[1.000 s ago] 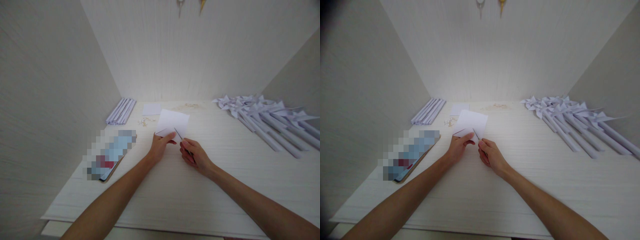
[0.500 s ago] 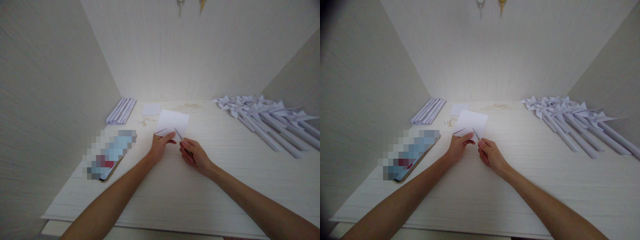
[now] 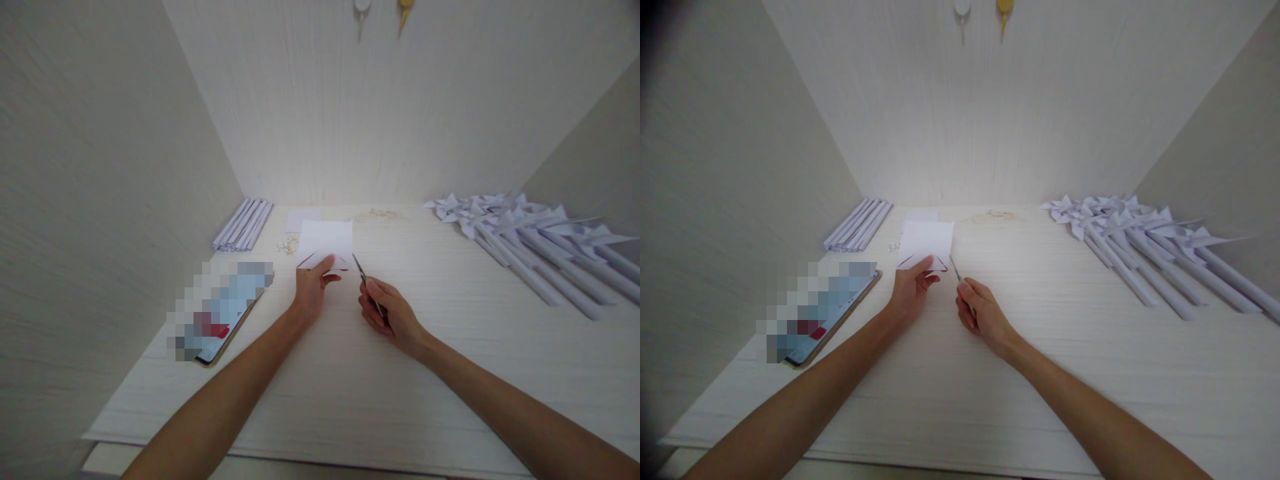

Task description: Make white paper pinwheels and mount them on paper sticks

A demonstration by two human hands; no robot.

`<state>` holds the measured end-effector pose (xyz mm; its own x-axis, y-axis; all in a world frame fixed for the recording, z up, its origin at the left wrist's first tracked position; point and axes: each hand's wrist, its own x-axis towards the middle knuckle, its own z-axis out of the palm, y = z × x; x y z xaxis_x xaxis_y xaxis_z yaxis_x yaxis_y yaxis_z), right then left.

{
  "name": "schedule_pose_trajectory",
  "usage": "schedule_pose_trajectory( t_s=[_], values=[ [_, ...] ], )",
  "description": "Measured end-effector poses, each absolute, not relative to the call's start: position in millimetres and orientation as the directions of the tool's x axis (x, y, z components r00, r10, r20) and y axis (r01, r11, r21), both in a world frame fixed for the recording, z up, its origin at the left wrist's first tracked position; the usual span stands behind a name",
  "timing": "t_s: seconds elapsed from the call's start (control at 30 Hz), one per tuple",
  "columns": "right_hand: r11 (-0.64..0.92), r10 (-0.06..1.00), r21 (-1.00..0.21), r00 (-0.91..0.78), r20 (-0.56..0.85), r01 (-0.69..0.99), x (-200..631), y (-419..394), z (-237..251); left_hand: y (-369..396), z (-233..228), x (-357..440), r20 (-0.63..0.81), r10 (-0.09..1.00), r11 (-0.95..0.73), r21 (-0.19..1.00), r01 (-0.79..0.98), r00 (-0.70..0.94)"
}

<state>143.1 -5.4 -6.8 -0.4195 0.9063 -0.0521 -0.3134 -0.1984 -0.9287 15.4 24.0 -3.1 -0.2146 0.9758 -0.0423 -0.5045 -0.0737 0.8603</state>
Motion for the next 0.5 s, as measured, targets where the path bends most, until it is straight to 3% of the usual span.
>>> schedule_pose_trajectory(
  t_s=[0.17, 0.5],
  values=[
    [-0.211, 0.928, -0.868, -0.372, -0.032, -0.45, 142, -6, -5, 22, -6, 15, 0.031, 0.99, -0.089, 0.896, -0.436, -0.138],
    [-0.153, 0.982, -0.935, -0.155, -0.108, -0.319, 138, -4, -7, 19, -13, 19, 0.086, 0.995, -0.098, 0.951, -0.293, -0.054]
  ],
)
